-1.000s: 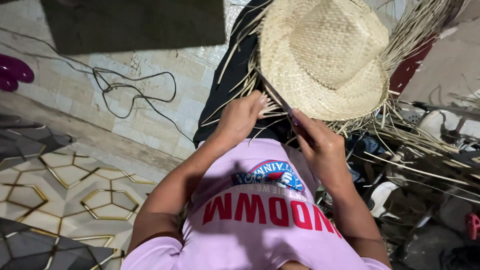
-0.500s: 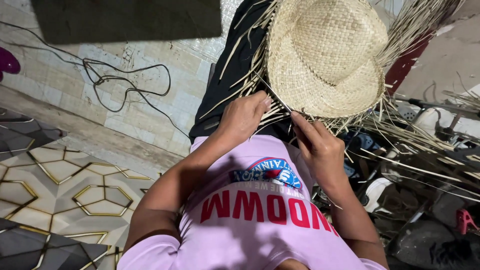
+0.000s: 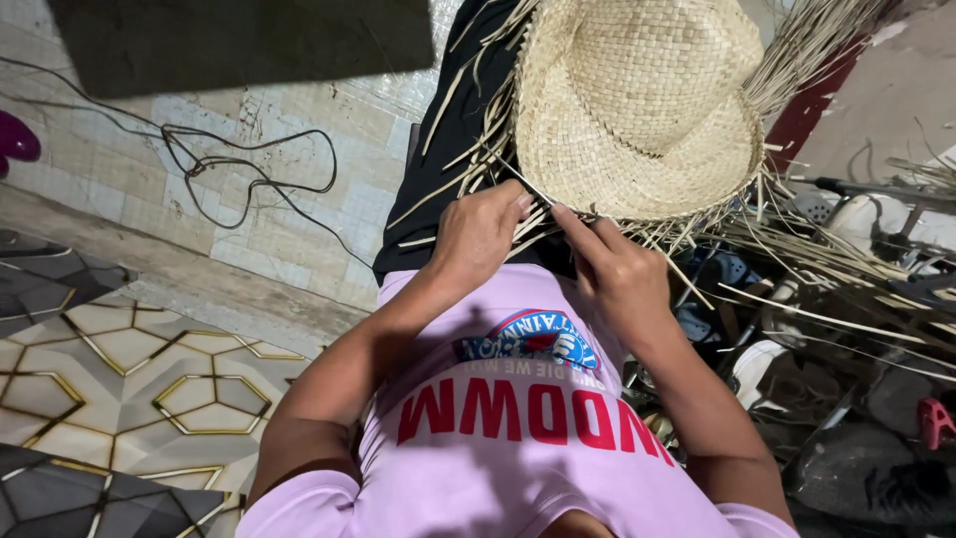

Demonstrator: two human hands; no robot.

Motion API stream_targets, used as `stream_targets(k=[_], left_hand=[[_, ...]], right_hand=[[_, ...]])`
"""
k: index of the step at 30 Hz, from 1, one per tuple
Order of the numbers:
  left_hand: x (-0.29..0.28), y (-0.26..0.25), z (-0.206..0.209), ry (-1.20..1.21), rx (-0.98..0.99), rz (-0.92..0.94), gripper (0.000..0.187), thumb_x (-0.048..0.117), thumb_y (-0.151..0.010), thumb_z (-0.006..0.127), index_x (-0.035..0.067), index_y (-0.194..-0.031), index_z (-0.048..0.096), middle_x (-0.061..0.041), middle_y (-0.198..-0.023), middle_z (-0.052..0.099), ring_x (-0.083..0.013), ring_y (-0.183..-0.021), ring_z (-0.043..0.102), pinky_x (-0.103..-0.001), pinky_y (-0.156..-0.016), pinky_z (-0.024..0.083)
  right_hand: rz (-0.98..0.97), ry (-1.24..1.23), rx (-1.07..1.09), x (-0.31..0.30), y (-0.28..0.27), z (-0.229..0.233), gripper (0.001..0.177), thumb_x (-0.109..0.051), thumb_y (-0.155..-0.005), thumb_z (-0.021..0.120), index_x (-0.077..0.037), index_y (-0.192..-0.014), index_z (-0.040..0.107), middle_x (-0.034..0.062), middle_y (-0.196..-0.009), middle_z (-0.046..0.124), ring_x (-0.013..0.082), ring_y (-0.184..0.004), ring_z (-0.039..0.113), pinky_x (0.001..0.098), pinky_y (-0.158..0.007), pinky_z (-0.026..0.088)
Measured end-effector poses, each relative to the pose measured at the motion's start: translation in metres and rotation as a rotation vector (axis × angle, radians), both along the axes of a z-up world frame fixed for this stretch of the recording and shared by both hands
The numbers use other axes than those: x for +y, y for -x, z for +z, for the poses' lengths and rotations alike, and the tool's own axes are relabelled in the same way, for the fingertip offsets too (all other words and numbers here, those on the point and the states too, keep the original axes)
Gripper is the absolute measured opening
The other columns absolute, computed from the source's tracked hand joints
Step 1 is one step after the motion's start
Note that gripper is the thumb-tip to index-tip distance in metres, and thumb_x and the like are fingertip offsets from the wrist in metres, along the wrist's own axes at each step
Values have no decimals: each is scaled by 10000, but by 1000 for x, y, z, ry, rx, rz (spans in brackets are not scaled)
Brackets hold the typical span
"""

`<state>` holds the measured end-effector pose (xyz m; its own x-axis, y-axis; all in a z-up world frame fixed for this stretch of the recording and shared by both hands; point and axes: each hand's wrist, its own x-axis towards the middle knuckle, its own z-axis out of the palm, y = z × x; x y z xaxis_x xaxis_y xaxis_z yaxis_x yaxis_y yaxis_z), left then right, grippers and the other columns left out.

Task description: Trimming excess straw from the brim of a handmade hat using a knife

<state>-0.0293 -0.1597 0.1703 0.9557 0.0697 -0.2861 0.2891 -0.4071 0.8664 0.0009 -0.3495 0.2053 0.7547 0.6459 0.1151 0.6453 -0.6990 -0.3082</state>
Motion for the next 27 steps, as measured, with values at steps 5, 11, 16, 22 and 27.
stream_targets(k=[5,11,16,22,27], left_hand=[[-3,1,-3,-41,-33,-18,215,254,-949,454,146,-830,598,-99,-774,677,-361,-785,654,-460,-656,513],[-3,0,5,-16,-39,13,183,229,-931,488,113,-850,603,-130,-790,673,-394,-810,635,-499,-649,495],[-8,1,5,-21,-135,30,212,224,-950,485,110,-814,601,-114,-745,666,-364,-773,652,-451,-637,512],[-7,2,0,-32,-168,27,230,250,-973,464,116,-845,600,-113,-768,664,-358,-796,649,-454,-650,513],[-8,-1,-2,61,-109,-2,229,244,-983,443,107,-890,601,-135,-792,669,-385,-819,645,-464,-691,506]], right_hand=[[5,5,18,13,-9,2,283,-214,-917,570,-270,-1176,669,4,-699,537,257,-539,606,375,-498,501],[-39,112,-3,-10,-2,17,301,-237,-927,562,-313,-1202,661,5,-692,524,258,-527,592,367,-496,500],[-14,125,6,-6,-3,9,326,-228,-909,560,-320,-1209,645,5,-710,538,253,-542,607,372,-508,514],[-43,49,17,5,-9,4,305,-220,-897,575,-309,-1173,669,7,-733,565,260,-562,623,368,-509,509],[-72,26,73,-17,-10,9,320,-218,-893,610,-313,-1192,672,9,-720,560,274,-568,614,376,-519,510]])
